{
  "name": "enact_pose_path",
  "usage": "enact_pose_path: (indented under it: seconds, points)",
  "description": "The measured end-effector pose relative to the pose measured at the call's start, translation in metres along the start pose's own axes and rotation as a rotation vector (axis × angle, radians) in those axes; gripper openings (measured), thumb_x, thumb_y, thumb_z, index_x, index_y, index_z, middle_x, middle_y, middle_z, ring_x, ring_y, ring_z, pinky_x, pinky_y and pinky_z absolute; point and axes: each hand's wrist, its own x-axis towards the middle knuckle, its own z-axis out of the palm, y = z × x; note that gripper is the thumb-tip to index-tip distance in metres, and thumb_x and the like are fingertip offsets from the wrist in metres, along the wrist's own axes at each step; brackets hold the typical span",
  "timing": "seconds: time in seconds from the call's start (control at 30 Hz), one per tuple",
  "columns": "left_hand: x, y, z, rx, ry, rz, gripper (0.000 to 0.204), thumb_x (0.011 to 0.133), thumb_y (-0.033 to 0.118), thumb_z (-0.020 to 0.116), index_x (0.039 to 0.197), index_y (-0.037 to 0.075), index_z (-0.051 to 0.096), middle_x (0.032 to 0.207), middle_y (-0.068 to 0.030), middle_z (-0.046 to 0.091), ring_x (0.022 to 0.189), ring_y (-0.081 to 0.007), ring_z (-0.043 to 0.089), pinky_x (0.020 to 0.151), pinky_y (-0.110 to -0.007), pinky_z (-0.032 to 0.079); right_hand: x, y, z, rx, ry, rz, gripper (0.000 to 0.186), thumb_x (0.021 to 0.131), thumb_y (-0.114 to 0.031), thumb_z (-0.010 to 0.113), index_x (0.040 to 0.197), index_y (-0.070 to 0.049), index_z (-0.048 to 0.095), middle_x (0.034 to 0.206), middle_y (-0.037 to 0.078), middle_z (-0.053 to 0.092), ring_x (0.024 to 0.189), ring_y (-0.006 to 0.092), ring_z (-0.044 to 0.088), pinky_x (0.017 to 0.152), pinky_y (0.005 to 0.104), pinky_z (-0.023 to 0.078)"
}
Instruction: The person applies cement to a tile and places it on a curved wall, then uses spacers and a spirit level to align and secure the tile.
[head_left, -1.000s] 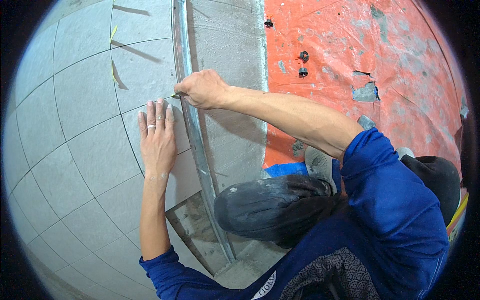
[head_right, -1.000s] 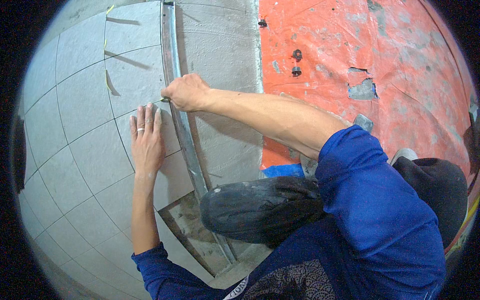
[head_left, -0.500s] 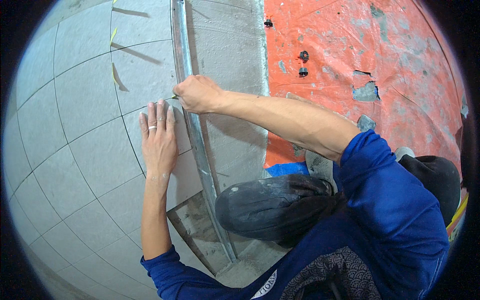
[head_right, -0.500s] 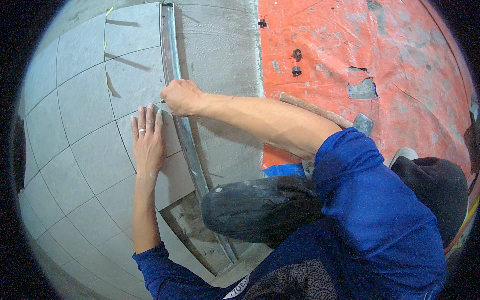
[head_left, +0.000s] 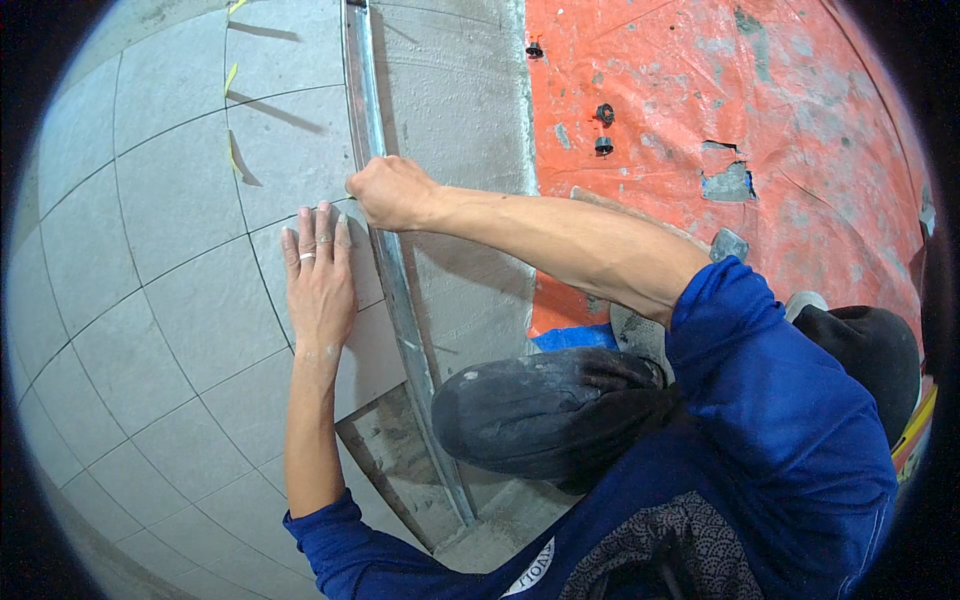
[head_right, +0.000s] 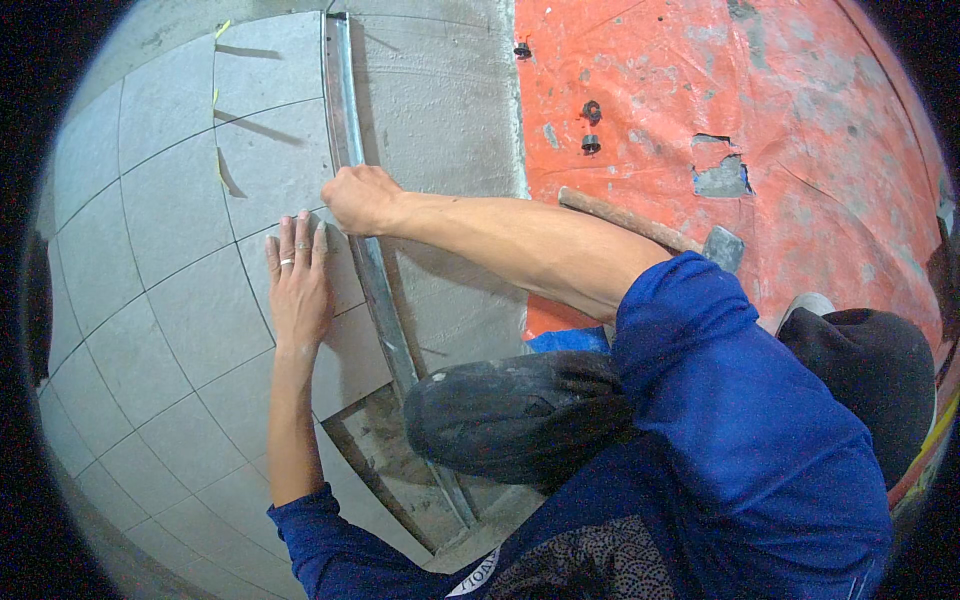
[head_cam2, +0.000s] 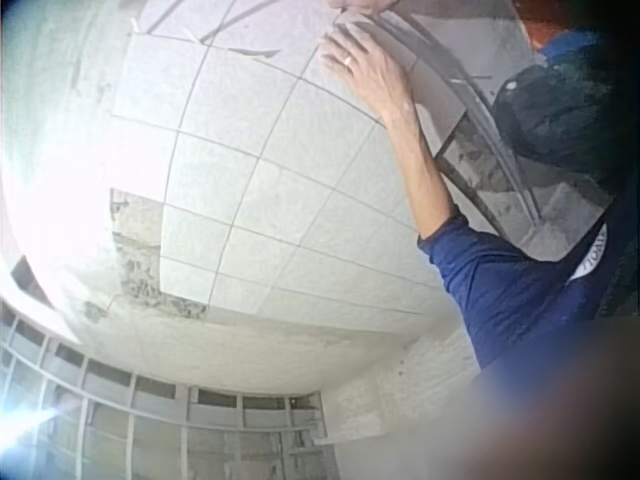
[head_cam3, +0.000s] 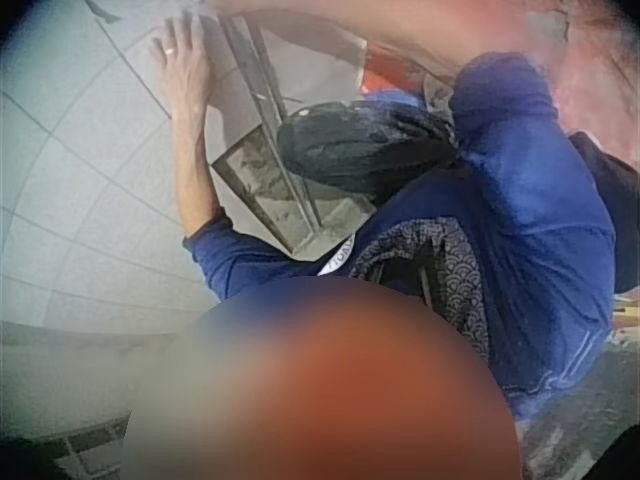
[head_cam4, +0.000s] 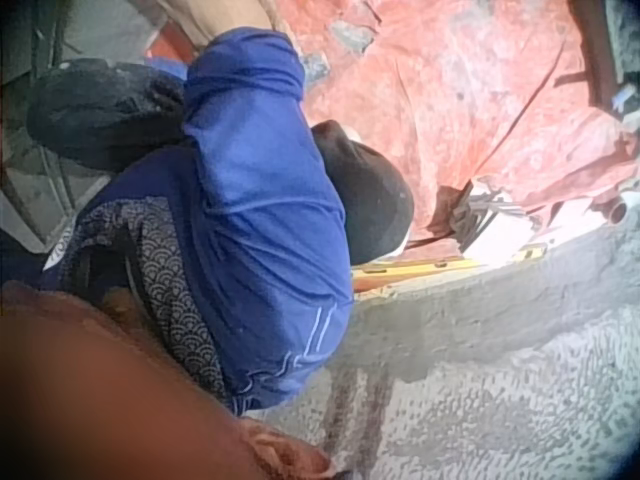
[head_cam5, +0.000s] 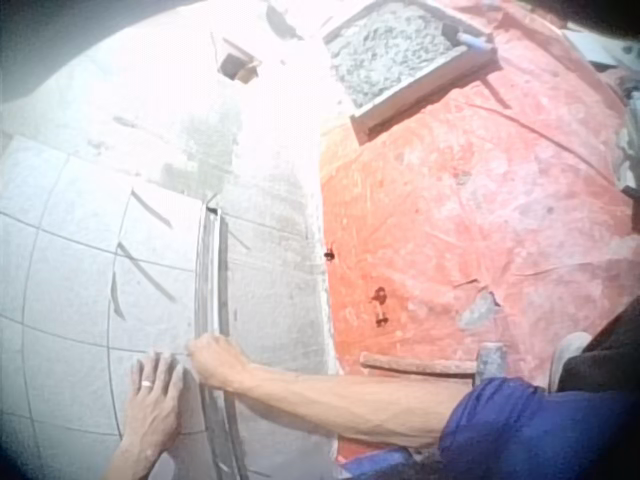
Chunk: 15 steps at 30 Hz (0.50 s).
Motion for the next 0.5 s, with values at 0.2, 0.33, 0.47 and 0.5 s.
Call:
enact_pose_path:
  seconds: [0.2,0.33,0.47,0.5]
  points:
    - [0.000,0.001,-0.001,-0.001,-0.017,-0.008,0.048,0.097,0.016,0.043,0.144,0.008,0.045,0.158,-0.0097,0.029,0.150,-0.0274,0.016,0.124,-0.048,0.008,0.002,-0.003,0.000,-0.032,-0.031,-0.002,0.013,0.077,-0.003,0.058,0.084,0.004,0.067,0.077,0.025,0.068,0.078,0.0402,0.071,0.069,0.0471,0.058]
    - [0.000,0.000,-0.002,-0.038,0.008,-0.001,0.047,0.096,0.015,0.044,0.142,0.007,0.047,0.157,-0.0105,0.031,0.149,-0.0283,0.018,0.123,-0.048,0.009,-0.001,-0.003,-0.009,-0.066,-0.084,0.010,0.015,0.078,-0.005,0.060,0.089,0.004,0.066,0.080,0.025,0.068,0.081,0.0401,0.070,0.070,0.0478,0.057]
    - [0.000,-0.001,-0.002,-0.046,0.029,0.003,0.047,0.095,0.014,0.045,0.141,0.006,0.048,0.156,-0.0110,0.034,0.149,-0.0289,0.020,0.123,-0.048,0.011,-0.004,0.003,-0.024,-0.096,-0.055,0.007,0.016,0.076,-0.008,0.065,0.088,0.001,0.068,0.084,0.023,0.070,0.085,0.0380,0.071,0.072,0.0475,0.057]
    - [0.000,0.000,-0.002,-0.034,0.035,0.005,0.047,0.095,0.013,0.045,0.141,0.006,0.049,0.156,-0.0111,0.034,0.149,-0.0290,0.021,0.123,-0.048,0.011,-0.004,0.005,-0.027,-0.101,-0.043,0.007,0.015,0.075,-0.009,0.066,0.087,0.000,0.070,0.085,0.022,0.070,0.085,0.0372,0.071,0.072,0.0470,0.058]
